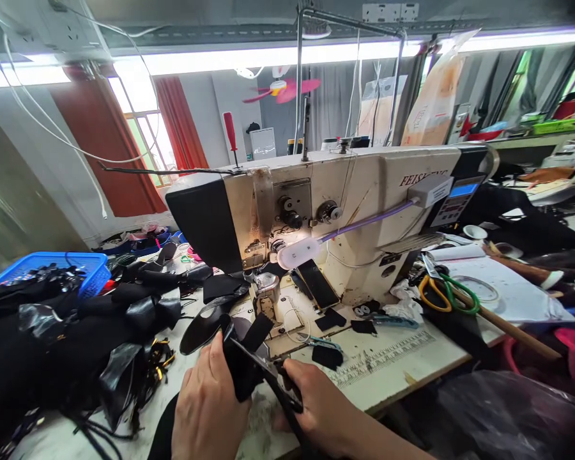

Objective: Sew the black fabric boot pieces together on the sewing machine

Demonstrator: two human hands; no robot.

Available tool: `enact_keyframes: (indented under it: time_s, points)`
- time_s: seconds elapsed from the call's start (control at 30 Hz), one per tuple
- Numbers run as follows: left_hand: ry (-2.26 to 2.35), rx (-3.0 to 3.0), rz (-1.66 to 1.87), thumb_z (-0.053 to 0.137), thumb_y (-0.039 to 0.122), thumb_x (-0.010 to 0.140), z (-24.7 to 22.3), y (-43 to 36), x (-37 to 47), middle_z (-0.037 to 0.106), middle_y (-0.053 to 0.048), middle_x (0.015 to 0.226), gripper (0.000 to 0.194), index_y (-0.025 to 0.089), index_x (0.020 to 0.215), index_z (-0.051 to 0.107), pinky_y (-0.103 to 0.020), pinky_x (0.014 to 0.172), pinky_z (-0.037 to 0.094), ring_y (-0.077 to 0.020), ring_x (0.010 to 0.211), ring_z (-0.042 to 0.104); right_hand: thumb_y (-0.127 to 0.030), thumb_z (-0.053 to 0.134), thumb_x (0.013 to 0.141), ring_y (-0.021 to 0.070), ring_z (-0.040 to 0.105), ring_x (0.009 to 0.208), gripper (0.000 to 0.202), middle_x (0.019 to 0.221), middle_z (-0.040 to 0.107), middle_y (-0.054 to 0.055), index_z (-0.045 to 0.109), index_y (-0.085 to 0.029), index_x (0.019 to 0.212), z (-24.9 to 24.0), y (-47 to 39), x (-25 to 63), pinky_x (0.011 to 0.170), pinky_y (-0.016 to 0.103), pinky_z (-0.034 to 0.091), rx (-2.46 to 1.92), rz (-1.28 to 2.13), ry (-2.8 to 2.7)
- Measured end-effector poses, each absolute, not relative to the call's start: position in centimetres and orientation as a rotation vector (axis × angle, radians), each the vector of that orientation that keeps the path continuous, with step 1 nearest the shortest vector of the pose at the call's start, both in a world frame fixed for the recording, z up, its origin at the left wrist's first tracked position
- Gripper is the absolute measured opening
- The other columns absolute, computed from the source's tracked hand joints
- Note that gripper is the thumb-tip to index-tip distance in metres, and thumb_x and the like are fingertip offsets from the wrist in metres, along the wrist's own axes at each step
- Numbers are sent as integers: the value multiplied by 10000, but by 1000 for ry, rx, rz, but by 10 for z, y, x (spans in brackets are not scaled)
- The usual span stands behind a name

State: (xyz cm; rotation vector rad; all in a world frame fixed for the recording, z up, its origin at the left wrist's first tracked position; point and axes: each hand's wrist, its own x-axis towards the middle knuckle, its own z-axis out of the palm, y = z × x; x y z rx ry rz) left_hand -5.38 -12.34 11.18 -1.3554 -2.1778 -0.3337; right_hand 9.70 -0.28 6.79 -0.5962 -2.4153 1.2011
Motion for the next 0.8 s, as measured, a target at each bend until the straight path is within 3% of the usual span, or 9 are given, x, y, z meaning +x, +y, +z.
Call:
enact_keyframes:
  time_s: [0.13, 0.23, 0.3, 0.4, 0.5, 0.63, 0.7, 0.8]
  points:
    - [-2164, -1343, -319, 538, 168, 754, 115, -118, -51, 642, -173, 1048, 541, 55, 1267, 409, -382, 815, 511, -287, 946, 652, -445, 654, 707, 109, 337, 578, 352, 626, 406, -51, 410, -195, 666, 53, -8, 95, 528, 243, 230, -543, 1458, -2225]
    - [-2188, -1363, -299, 586, 244, 722, 109, -118, -53, 628, -177, 1079, 647, 60, 1305, 373, -396, 811, 507, -296, 934, 649, -519, 511, 815, 123, 388, 581, 344, 620, 398, -43, 434, -202, 707, 37, -4, 103, 539, 242, 299, -678, 1528, -2085]
    - [-2179, -1397, -278, 624, 311, 697, 100, -122, -56, 613, -196, 1137, 762, 76, 1353, 316, -413, 814, 504, -319, 975, 639, -507, 519, 822, 159, 478, 643, 313, 704, 501, -8, 483, -197, 788, 30, 11, 122, 595, 269, 373, -921, 1338, -2127]
    - [-2167, -1450, -256, 663, 310, 656, 81, -130, -57, 579, -227, 1217, 933, 99, 1427, 183, -439, 832, 495, -346, 1051, 616, -350, 655, 711, 247, 579, 844, 296, 942, 602, 84, 561, -172, 927, 21, 54, 168, 745, 347, 449, -1172, 871, -2331]
    - [-2176, -1506, -205, 674, 223, 623, 57, -134, -50, 566, -268, 1236, 1042, 80, 1461, 72, -462, 852, 484, -365, 1080, 606, -191, 638, 679, 270, 602, 973, 338, 1028, 623, 109, 608, -153, 1013, 16, 97, 216, 865, 368, 468, -1150, 612, -2502]
    - [-2197, -1678, -206, 649, 143, 598, 34, -135, -42, 546, -256, 1325, 1105, 114, 1490, -2, -455, 902, 487, -362, 1176, 569, -159, 642, 727, 327, 554, 1110, 382, 1135, 621, 151, 632, -139, 1108, 29, 109, 224, 980, 479, 432, -1085, 436, -2523]
    - [-2255, -1775, -315, 633, 151, 630, 34, -139, -46, 478, -230, 1422, 1066, 140, 1505, 24, -452, 959, 478, -346, 1262, 513, -143, 584, 809, 318, 549, 1110, 311, 1158, 611, 152, 626, -164, 1116, 42, 82, 195, 975, 506, 438, -867, 335, -2429]
    - [-2416, -1843, -719, 523, 219, 803, 47, -159, -61, 427, -153, 1489, 756, 193, 1489, 207, -429, 1054, 429, -275, 1354, 429, -117, 505, 902, 196, 606, 984, 277, 1048, 642, 82, 561, -219, 1154, 58, 11, 135, 888, 337, 521, -189, 633, -2329]
